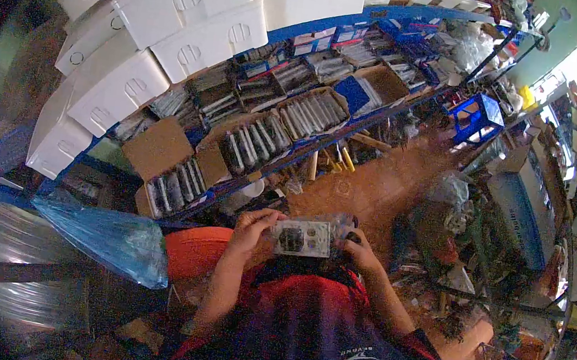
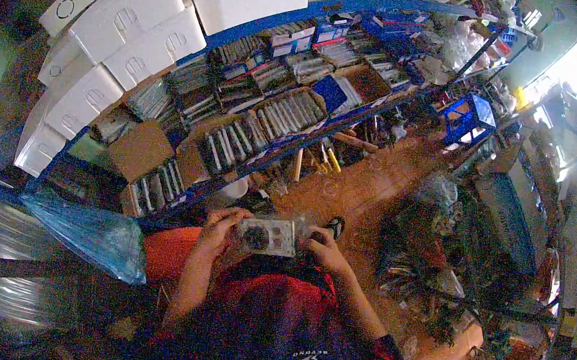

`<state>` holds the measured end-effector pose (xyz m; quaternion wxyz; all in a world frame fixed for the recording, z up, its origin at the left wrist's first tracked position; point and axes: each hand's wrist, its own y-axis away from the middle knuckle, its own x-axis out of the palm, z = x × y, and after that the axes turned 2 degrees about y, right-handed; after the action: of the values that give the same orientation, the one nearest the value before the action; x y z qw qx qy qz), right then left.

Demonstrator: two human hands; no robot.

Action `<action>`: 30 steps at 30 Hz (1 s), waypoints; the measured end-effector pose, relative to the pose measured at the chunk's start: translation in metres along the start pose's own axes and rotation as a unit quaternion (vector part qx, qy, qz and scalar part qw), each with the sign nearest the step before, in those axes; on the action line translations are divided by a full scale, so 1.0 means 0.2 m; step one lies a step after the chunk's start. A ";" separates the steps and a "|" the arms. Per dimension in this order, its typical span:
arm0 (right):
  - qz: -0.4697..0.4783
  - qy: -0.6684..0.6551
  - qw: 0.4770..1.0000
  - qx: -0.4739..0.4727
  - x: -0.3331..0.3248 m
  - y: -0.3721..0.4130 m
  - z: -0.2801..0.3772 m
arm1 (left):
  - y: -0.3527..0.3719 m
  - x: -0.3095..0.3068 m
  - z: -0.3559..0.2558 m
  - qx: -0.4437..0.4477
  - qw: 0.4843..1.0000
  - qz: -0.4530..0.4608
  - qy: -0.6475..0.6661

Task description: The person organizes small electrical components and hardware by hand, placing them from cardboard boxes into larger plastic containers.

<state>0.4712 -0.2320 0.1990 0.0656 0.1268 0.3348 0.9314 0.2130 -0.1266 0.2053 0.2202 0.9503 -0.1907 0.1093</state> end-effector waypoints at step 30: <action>-0.041 0.120 0.990 -0.060 -0.03 0.01 -0.01 | 0.02 0.06 0.02 0.093 0.980 -0.175 0.014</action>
<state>0.4760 -0.2357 0.1985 0.0706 -0.0035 0.2883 0.9549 0.2226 -0.1357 0.2072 0.1488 0.9838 -0.0075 0.0995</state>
